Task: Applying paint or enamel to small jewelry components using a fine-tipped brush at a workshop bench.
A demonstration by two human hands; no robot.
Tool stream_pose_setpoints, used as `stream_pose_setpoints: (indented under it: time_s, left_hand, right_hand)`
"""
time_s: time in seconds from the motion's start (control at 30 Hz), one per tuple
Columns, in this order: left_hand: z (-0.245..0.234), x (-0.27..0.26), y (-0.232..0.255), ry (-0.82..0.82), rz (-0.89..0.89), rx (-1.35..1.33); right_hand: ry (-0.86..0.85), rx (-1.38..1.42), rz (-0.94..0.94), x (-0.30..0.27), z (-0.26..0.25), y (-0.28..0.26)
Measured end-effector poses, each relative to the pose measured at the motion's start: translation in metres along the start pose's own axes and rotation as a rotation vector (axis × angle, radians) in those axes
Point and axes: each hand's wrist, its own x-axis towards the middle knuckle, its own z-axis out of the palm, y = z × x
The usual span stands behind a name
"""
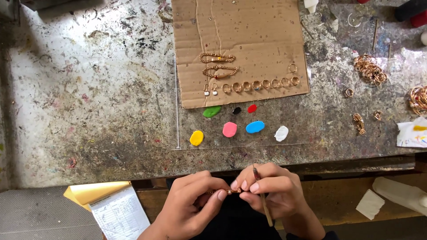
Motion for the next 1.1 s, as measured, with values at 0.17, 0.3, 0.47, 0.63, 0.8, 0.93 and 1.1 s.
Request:
stream_pose_setpoints:
  time_s: [0.17, 0.3, 0.47, 0.63, 0.8, 0.93, 1.1]
  left_hand:
    - [-0.003, -0.002, -0.003, -0.015, 0.032, 0.023]
    - [-0.007, -0.006, -0.007, -0.042, -0.017, 0.03]
    - [-0.015, -0.007, -0.01, -0.055, -0.037, 0.023]
    - [-0.022, -0.002, -0.014, -0.036, 0.116, -0.04]
    - [-0.03, 0.003, -0.014, -0.031, 0.116, -0.116]
    - [-0.03, -0.006, -0.027, -0.085, 0.004, -0.115]
    - [-0.017, -0.016, -0.04, -0.029, -0.148, -0.183]
  right_hand:
    - [-0.026, 0.0, -0.039, -0.001, -0.003, 0.003]
    - [0.036, -0.077, -0.081, -0.006, -0.001, 0.01]
    - [0.027, -0.103, -0.131, -0.008, 0.002, 0.02]
    - [0.194, 0.039, -0.102, -0.008, 0.008, 0.029]
    - [0.224, -0.205, -0.199, 0.007, 0.01, 0.029]
    - [0.272, -0.402, -0.13, -0.01, 0.003, 0.032]
    - [0.325, -0.376, -0.026, -0.009, 0.008, 0.028]
